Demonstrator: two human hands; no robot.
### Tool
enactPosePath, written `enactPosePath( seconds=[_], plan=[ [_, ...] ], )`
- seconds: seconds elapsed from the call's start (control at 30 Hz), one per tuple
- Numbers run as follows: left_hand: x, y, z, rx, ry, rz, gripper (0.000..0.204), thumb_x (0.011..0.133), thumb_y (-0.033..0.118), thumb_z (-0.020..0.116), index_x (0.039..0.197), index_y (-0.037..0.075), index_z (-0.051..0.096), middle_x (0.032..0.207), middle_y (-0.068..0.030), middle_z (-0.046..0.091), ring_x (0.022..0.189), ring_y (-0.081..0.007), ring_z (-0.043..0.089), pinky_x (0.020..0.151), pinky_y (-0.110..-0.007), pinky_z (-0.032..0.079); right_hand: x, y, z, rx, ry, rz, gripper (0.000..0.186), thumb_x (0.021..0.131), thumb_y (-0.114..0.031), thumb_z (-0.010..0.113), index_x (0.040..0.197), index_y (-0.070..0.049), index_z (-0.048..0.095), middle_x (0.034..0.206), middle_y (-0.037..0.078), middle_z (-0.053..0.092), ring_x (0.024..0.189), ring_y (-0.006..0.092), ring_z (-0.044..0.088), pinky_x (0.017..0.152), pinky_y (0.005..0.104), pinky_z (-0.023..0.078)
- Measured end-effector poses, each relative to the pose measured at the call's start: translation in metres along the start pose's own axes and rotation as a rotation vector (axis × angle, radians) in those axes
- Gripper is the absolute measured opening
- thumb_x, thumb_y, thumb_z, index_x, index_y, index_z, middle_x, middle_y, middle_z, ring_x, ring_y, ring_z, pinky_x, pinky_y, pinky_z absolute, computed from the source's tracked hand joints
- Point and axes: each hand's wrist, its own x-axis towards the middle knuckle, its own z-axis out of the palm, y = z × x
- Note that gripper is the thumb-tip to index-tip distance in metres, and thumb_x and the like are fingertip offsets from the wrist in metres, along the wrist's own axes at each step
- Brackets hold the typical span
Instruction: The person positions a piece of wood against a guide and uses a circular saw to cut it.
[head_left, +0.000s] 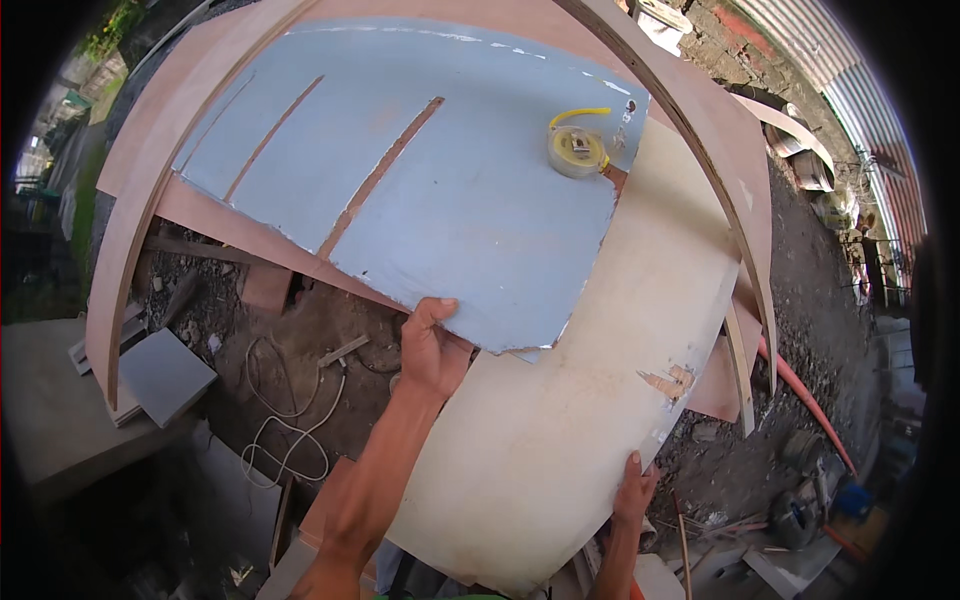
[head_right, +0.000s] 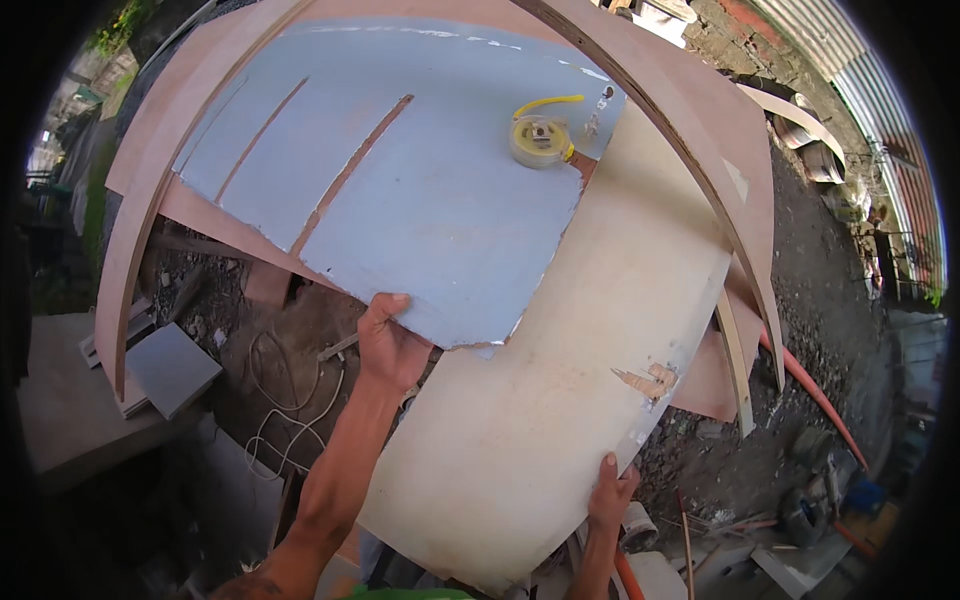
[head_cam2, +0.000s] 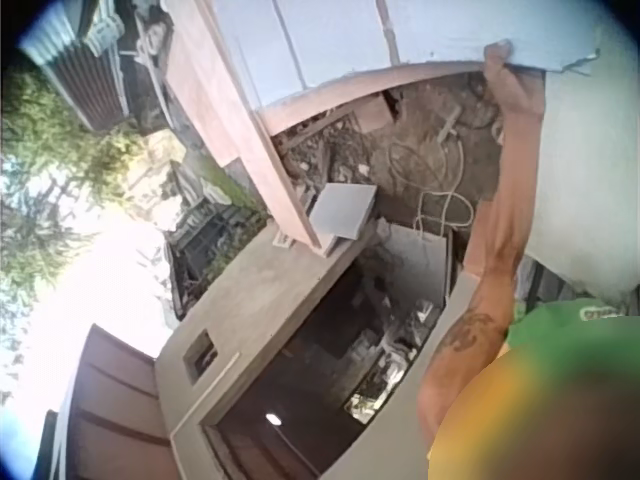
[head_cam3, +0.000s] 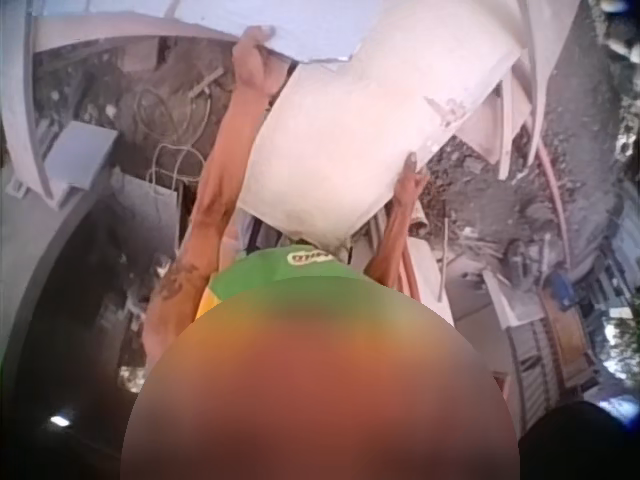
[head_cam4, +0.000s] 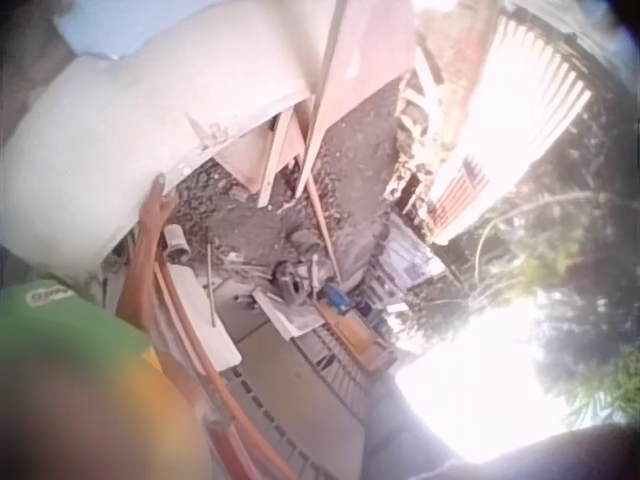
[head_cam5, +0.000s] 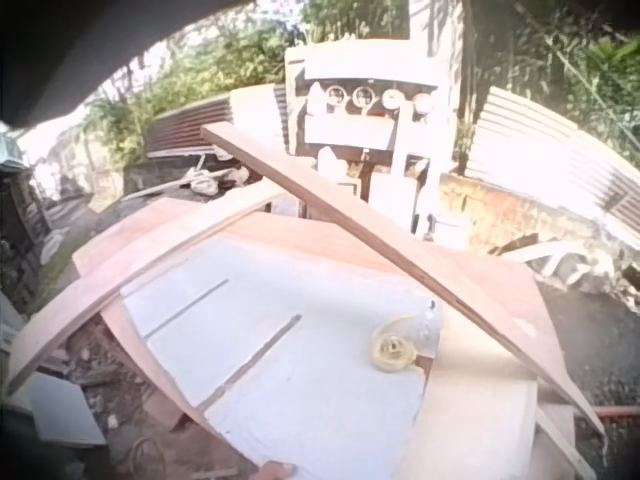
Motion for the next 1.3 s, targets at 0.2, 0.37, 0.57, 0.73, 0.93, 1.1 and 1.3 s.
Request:
enactPosePath(
  seconds=[0.2, 0.37, 0.57, 0.73, 0.93, 1.1, 1.3],
  plan=[
    [-0.003, 0.012, 0.028, -0.02, -0.008, -0.088, 0.056, 0.079, 0.016, 0.064, 0.132, 0.003, 0.05, 0.129, -0.0094, 0.057, 0.121, -0.0282, 0.054, 0.107, -0.047, 0.043, -0.004, -0.017, 0.148, 0.131, -0.245, -0.015, 0.034, 0.099, -0.029, 0.063, 0.111, 0.003, 0.063, 0.099, 0.005, 0.065, 0.086, 0.011, 0.056, 0.076, 0.0288, 0.047],
    [0.008, 0.002, 0.026, -0.131, -0.021, -0.113, 0.052, 0.079, 0.014, 0.062, 0.128, 0.001, 0.051, 0.126, -0.0123, 0.058, 0.12, -0.029, 0.053, 0.11, -0.048, 0.04, -0.028, 0.022, 0.287, 0.132, -0.387, -0.14, 0.035, 0.1, -0.031, 0.062, 0.112, 0.003, 0.064, 0.098, 0.006, 0.068, 0.083, 0.0139, 0.061, 0.073, 0.0319, 0.05],
    [0.043, -0.032, -0.001, -0.177, 0.043, -0.124, 0.05, 0.079, 0.011, 0.06, 0.126, 0.0, 0.051, 0.124, -0.0116, 0.058, 0.118, -0.0286, 0.053, 0.107, -0.047, 0.042, -0.049, 0.035, 0.373, -0.363, -0.128, -0.356, 0.054, 0.099, -0.046, 0.059, 0.115, 0.005, 0.063, 0.09, 0.015, 0.07, 0.081, 0.0292, 0.065, 0.079, 0.0436, 0.051],
    [0.046, -0.039, -0.006, -0.143, 0.063, -0.175, 0.048, 0.077, 0.009, 0.059, 0.124, 0.0, 0.052, 0.123, -0.0108, 0.058, 0.116, -0.0279, 0.055, 0.105, -0.048, 0.043, -0.045, 0.042, 0.373, -0.407, -0.319, -0.182, 0.059, 0.098, -0.052, 0.055, 0.102, 0.007, 0.064, 0.082, 0.02, 0.067, 0.076, 0.0299, 0.065, 0.073, 0.0431, 0.05],
    [0.045, -0.038, -0.014, -0.146, 0.071, -0.102, 0.047, 0.076, 0.009, 0.058, 0.122, 0.0, 0.053, 0.121, -0.0109, 0.059, 0.115, -0.0294, 0.057, 0.104, -0.05, 0.044, -0.045, 0.053, 0.313, -0.295, -0.783, -0.307, 0.045, 0.095, -0.042, 0.066, 0.089, 0.002, 0.058, 0.065, 0.008, 0.055, 0.064, 0.0184, 0.053, 0.062, 0.0373, 0.046],
    [0.061, -0.061, -0.018, -0.164, 0.068, -0.169, 0.05, 0.075, 0.009, 0.056, 0.124, 0.001, 0.053, 0.12, -0.0086, 0.059, 0.117, -0.0286, 0.054, 0.108, -0.049, 0.041, -0.035, 0.085, 0.262, -0.28, -0.743, -0.58, 0.032, 0.094, -0.027, 0.069, 0.098, 0.004, 0.061, 0.076, 0.008, 0.064, 0.074, 0.0174, 0.063, 0.067, 0.0326, 0.05],
    [0.069, -0.065, -0.033, -0.177, 0.088, -0.185, 0.052, 0.073, 0.008, 0.056, 0.124, 0.003, 0.052, 0.121, -0.0082, 0.057, 0.115, -0.028, 0.054, 0.105, -0.049, 0.042, 0.012, 0.008, 0.164, -0.218, -0.272, -0.156, 0.022, 0.098, -0.018, 0.063, 0.099, 0.004, 0.063, 0.082, 0.007, 0.067, 0.072, 0.0107, 0.062, 0.063, 0.0271, 0.048]
  ],
)
